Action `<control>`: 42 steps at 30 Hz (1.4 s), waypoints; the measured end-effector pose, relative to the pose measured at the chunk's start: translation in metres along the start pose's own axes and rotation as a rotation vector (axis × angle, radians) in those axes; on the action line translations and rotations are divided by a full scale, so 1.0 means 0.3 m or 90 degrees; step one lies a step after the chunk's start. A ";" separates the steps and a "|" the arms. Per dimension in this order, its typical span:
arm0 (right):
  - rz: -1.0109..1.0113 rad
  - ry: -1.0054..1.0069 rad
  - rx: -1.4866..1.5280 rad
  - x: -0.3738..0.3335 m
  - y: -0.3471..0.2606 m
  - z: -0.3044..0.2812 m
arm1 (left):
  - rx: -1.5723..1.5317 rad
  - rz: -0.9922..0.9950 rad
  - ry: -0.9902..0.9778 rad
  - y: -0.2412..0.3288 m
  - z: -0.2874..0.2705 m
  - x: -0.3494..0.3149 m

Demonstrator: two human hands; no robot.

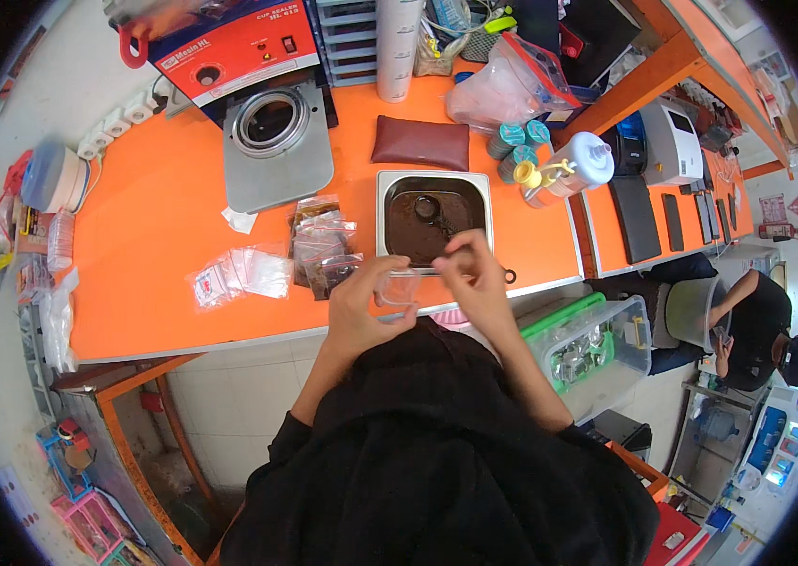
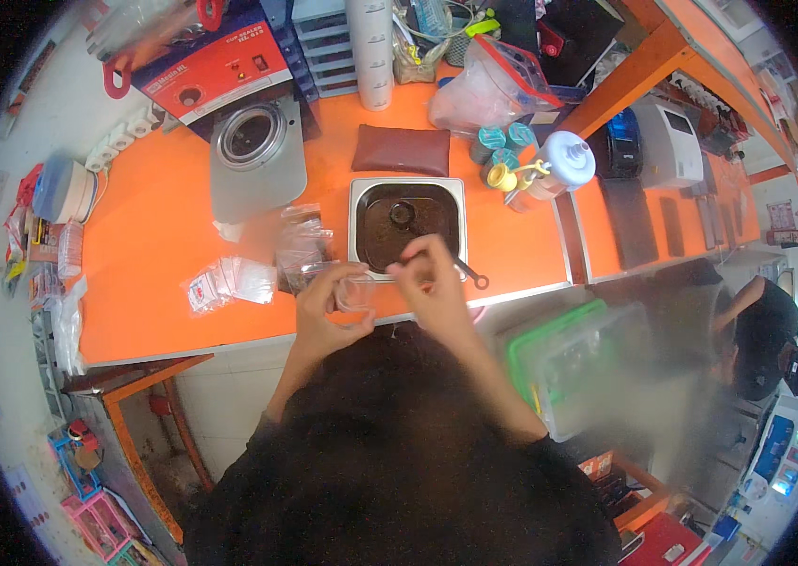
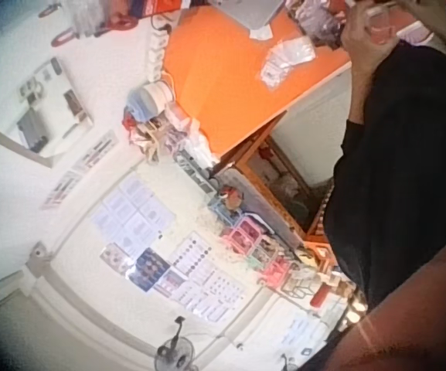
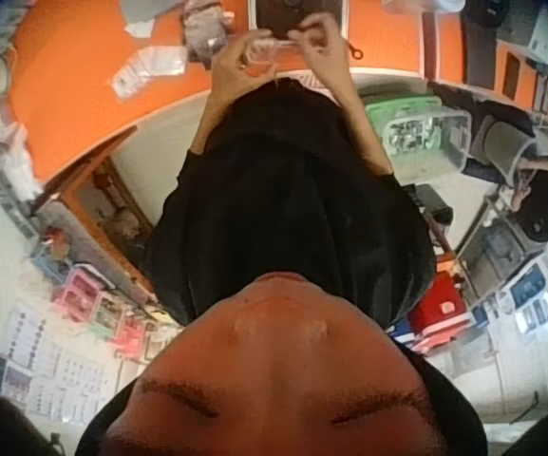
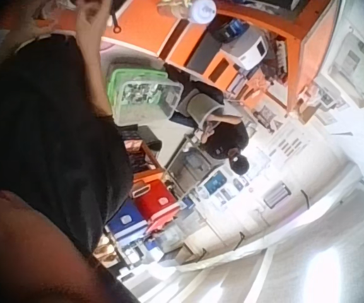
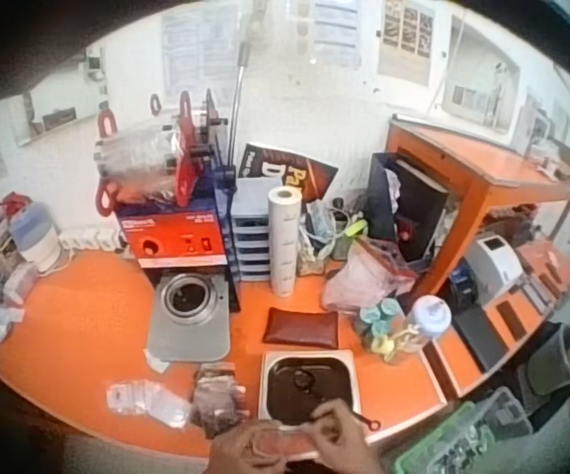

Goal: Portioning and packaging chocolate sauce from a container into small plastic zip bags using a spoon.

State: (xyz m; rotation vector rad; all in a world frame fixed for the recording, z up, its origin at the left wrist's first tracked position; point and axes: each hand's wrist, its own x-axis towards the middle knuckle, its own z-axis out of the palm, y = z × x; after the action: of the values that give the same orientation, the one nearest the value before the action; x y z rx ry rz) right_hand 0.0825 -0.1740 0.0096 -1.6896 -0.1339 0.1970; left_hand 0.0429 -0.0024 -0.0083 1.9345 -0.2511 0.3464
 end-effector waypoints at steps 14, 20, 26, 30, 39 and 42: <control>-0.136 0.025 -0.841 0.060 0.082 -0.187 | -0.004 -0.117 0.190 -0.074 -0.128 -0.046; -0.265 -0.050 -0.811 0.043 0.098 -0.166 | 0.057 -0.130 0.208 -0.112 -0.148 -0.065; -0.049 -0.068 -0.530 0.013 0.108 -0.174 | 0.094 -0.126 0.204 -0.123 -0.171 -0.081; 0.167 -0.038 -0.293 -0.025 0.158 -0.201 | 0.055 -0.154 0.224 -0.124 -0.166 -0.080; 0.105 0.116 0.066 -0.055 0.147 -0.213 | 0.004 -0.139 0.138 -0.113 -0.086 0.018; 0.127 0.143 0.058 -0.074 0.197 -0.220 | 0.000 -0.101 0.094 -0.134 -0.048 0.062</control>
State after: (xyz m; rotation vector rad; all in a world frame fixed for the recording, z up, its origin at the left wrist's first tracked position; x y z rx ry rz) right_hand 0.0730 -0.2500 -0.0399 -1.6219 0.2083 0.1584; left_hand 0.0719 0.0258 -0.0312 1.9040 -0.0010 0.3816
